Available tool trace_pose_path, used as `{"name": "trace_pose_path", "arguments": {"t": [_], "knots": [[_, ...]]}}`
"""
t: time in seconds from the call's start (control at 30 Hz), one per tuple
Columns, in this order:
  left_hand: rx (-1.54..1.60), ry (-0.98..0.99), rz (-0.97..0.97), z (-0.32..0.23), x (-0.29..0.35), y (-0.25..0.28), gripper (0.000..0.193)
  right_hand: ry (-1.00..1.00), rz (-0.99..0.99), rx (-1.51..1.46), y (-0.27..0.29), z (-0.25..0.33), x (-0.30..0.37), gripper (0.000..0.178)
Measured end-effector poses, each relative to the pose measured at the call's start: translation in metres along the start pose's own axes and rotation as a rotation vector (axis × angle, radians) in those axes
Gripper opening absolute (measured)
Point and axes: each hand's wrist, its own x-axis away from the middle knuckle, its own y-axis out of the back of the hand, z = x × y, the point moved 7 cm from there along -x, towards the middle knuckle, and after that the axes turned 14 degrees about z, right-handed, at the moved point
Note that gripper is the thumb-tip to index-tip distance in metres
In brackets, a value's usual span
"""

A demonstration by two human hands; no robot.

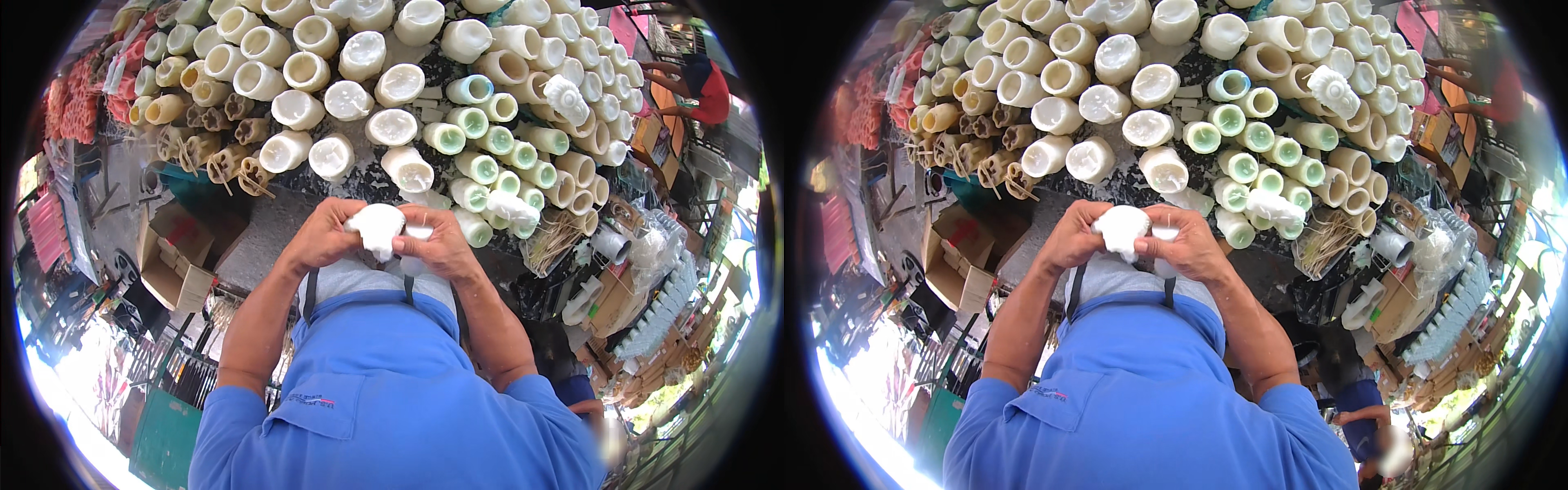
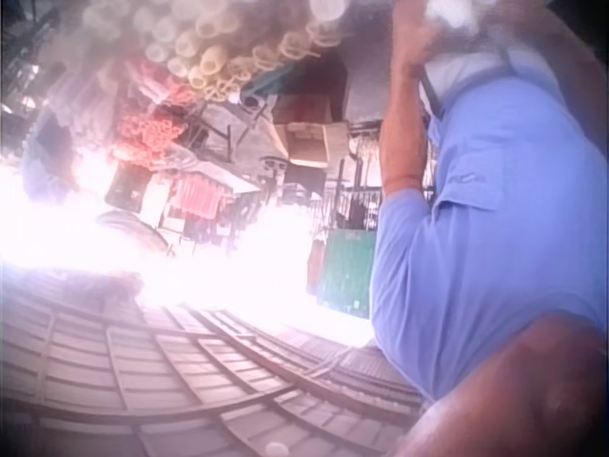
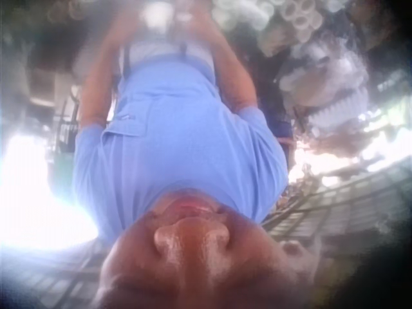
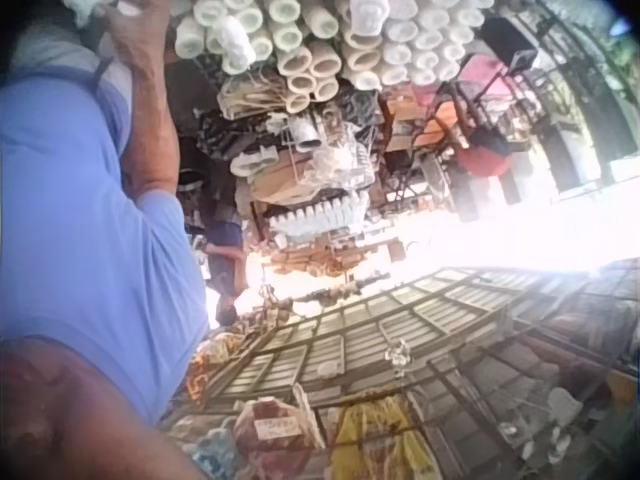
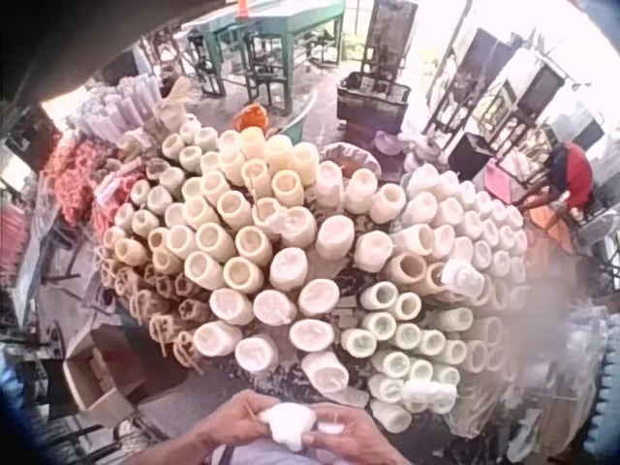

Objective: The person inserts wicks into cylindrical wax candle bodies and places them into a perforated foam rack. The person handles the candles one at a time, aligning the wick and pressing it into the wax before arranging the finished units in the rack.

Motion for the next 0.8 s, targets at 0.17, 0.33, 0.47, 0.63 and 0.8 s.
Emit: {"name": "trace_pose_path", "arguments": {"t": [0.17,0.33,0.47,0.63,0.8], "knots": [[-0.138,-0.129,-0.213,-0.007,-0.009,0.014,0.005,0.081,-0.222,0.445,0.002,0.031,-0.009,0.031],[-0.293,-0.188,-0.585,-0.009,-0.003,0.008,0.008,0.158,-0.394,0.597,0.006,0.038,-0.017,0.019],[-0.592,-0.185,-0.650,-0.016,0.002,-0.005,0.010,0.216,-0.502,0.679,0.005,0.029,-0.017,0.015],[-0.772,-0.106,-0.478,-0.021,0.011,-0.004,0.026,0.210,-0.458,0.711,0.005,0.019,-0.016,0.009],[-0.373,-0.165,-0.360,-0.020,0.015,-0.009,0.025,0.167,-0.434,0.689,0.004,0.015,-0.010,0.006]]}}
